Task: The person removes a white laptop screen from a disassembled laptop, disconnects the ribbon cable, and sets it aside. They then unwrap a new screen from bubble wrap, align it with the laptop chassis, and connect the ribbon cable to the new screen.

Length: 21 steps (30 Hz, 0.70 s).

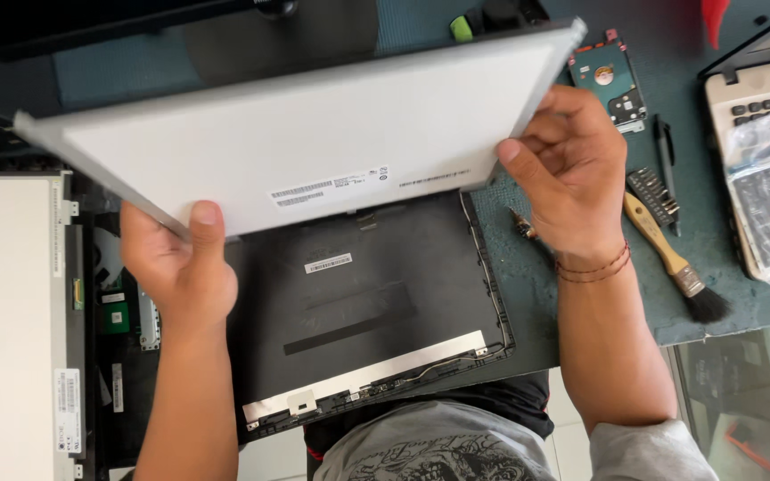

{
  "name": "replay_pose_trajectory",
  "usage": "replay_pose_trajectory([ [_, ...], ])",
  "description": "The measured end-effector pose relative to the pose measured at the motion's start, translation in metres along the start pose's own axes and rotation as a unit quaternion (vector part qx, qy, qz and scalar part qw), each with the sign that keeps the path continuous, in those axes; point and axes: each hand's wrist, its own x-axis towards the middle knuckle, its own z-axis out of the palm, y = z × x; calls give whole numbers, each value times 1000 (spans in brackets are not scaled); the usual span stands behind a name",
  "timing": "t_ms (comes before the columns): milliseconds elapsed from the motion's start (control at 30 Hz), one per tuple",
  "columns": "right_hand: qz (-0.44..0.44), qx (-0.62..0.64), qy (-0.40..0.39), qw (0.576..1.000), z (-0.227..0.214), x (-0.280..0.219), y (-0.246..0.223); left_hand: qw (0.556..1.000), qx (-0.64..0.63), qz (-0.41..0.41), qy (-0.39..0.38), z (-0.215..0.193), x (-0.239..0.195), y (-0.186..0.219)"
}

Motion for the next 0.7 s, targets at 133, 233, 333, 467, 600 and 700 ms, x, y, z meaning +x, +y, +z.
replay_pose_trajectory([
  [133,-187,-83,9,979,-8,-17,-15,979,-122,-146,74,-34,-32,-40],
  [233,-269,-90,-36,958,-19,-39,-33,832,-462,-295,85,-9,-22,32],
  [333,-287,-129,-81,946,-31,-62,-40,773,-587,-185,-153,0,-39,75],
  [467,-274,-145,-99,946,-40,-87,-30,803,-537,-176,-189,-4,-72,64],
  [600,-249,-162,-72,952,-44,-100,-21,772,-595,-146,-170,-5,-88,52],
  [700,-106,-192,39,975,-46,-114,-14,786,-562,-178,-183,1,-94,59],
])
